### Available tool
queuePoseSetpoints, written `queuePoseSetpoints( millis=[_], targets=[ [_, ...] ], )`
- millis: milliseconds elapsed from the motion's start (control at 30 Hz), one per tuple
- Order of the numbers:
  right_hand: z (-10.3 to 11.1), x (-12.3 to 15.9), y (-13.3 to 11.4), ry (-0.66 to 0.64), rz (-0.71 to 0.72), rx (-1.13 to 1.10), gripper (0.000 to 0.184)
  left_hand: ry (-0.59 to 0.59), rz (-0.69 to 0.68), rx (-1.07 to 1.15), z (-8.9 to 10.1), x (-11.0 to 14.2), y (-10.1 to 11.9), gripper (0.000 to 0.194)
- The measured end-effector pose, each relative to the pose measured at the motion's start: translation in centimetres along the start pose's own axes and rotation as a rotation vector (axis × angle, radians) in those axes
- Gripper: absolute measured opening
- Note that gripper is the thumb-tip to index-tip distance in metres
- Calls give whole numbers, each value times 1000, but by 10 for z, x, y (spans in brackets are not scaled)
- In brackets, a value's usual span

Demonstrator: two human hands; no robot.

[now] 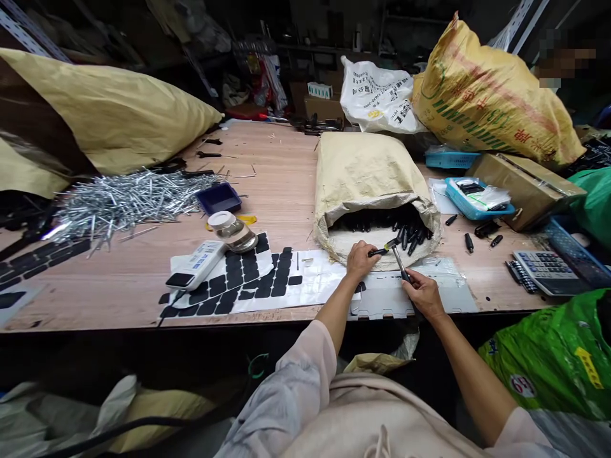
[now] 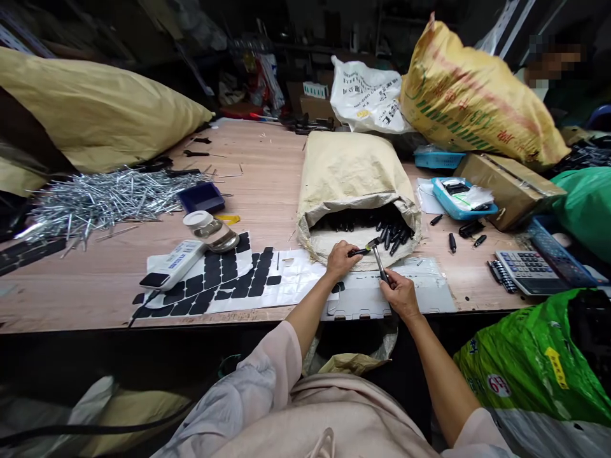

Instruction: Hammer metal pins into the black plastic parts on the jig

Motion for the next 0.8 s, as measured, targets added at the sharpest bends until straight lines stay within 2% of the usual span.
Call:
queuePoseSetpoints(
  millis=[133, 300, 433, 500, 600, 700, 800],
  targets=[
    [-2, 2, 3, 12, -7, -44, 50, -8, 10, 11, -1, 0, 0, 16],
    [-14, 5, -2, -68, 49, -17, 43, 15, 19, 17, 1, 0, 0, 16],
    [-13, 2, 15, -66, -111, -195, 50, 32, 2, 38, 2, 2, 1, 17],
    [-8, -1, 23, -22, -191, -305, 54, 26, 0, 48, 2, 2, -1, 17],
    [-1, -6, 25, 52, -227, -400, 54, 17, 3, 107, 2, 0, -3, 15],
    [-2, -8, 22, 57, -237, -420, 55, 89, -7, 273, 13, 1, 1, 15],
    [-7, -7, 20, 37, -248, -419, 57, 230, -93, 417, 39, 23, 14, 18]
  ],
)
Point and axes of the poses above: each hand's wrist, its own x-axis away from the middle knuckle, its own z-axis out of the back of the hand, y = z × x, the point moved 9 cm from there along -x, towards the middle knuckle, and after that the axes turned 10 degrees about y, right-handed, at the moved point
